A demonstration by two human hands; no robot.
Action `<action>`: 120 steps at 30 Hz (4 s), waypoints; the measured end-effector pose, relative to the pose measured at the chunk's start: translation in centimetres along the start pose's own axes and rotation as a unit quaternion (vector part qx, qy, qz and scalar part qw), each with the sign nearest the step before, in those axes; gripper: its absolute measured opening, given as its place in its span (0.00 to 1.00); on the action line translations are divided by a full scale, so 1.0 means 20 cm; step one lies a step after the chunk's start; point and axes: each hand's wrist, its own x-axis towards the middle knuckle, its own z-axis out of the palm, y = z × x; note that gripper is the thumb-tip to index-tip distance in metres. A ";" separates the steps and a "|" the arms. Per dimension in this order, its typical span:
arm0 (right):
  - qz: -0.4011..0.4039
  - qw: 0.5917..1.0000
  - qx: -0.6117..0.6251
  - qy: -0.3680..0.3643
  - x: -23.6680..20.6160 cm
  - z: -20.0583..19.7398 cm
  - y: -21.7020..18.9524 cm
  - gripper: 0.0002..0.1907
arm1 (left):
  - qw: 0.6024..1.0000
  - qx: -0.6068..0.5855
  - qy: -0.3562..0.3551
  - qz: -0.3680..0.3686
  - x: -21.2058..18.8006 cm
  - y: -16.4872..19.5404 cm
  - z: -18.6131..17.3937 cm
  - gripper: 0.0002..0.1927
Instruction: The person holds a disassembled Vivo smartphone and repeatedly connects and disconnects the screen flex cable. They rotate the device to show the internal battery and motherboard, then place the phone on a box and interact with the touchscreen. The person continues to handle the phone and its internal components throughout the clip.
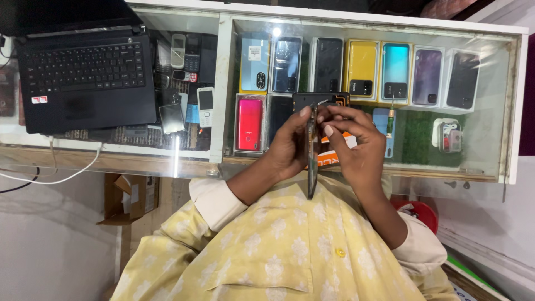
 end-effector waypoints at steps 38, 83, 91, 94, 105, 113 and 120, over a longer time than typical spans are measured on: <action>0.163 0.937 0.305 -0.053 -0.01 -0.11 0.03 0.05 | 0.982 0.148 0.113 -0.013 0.04 0.04 0.08 0.19; 0.138 0.973 0.177 -0.061 -0.07 -0.12 -0.15 0.03 | 0.983 0.176 0.010 0.040 -0.02 0.03 0.07 0.23; 0.102 0.990 0.093 -0.037 -0.11 -0.11 -0.22 0.04 | 0.975 0.206 -0.044 0.072 -0.05 0.04 0.10 0.26; 0.096 0.989 0.102 -0.038 -0.11 -0.11 -0.23 0.05 | 0.974 0.209 -0.051 0.071 -0.05 0.05 0.10 0.27; 0.056 0.991 0.110 -0.048 -0.11 -0.12 -0.23 0.05 | 0.971 0.219 -0.065 0.071 -0.05 0.07 0.12 0.28; 0.040 0.998 0.042 -0.037 -0.16 -0.12 -0.30 0.07 | 0.961 0.229 -0.135 0.080 -0.08 0.10 0.14 0.32; -0.018 0.999 0.035 -0.028 -0.17 -0.09 -0.35 0.07 | 0.960 0.215 -0.161 0.074 -0.09 0.12 0.15 0.35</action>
